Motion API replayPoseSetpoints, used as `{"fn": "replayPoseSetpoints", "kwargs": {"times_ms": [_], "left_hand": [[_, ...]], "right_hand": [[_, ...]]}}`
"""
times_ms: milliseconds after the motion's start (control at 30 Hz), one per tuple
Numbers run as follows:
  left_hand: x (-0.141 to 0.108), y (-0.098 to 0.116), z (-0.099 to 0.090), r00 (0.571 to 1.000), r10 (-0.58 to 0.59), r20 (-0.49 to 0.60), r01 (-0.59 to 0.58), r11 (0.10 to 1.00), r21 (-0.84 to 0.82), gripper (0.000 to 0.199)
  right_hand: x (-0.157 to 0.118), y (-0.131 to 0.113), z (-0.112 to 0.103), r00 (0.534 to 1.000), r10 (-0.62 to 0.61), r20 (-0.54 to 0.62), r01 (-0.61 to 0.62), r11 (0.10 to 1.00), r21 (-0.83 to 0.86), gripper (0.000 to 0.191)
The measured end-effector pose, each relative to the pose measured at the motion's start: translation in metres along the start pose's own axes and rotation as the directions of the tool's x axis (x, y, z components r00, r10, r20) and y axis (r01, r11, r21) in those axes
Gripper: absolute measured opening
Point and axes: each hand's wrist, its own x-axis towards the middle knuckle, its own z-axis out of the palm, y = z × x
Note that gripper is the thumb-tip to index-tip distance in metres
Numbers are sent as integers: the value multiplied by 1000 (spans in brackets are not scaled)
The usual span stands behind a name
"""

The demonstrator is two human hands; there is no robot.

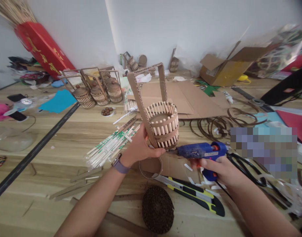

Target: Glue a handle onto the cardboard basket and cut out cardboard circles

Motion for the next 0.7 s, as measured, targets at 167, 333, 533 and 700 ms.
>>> {"fn": "replayPoseSetpoints", "kwargs": {"times_ms": [167,333,533,700], "left_hand": [[1,-5,-1,1000,22,-20,-20,994,104,74],[3,-11,-1,997,-83,-9,83,974,209,89],[6,-4,3,992,-122,31,108,955,276,83],[15,-6,4,984,-160,85,128,947,293,79]], "right_hand": [[1,2,-11,996,28,-80,-22,997,79,48],[5,-4,-10,988,-120,100,108,987,123,63],[9,-4,-3,967,-112,231,87,990,113,97],[10,1,-6,970,-148,196,131,987,94,95]]}}
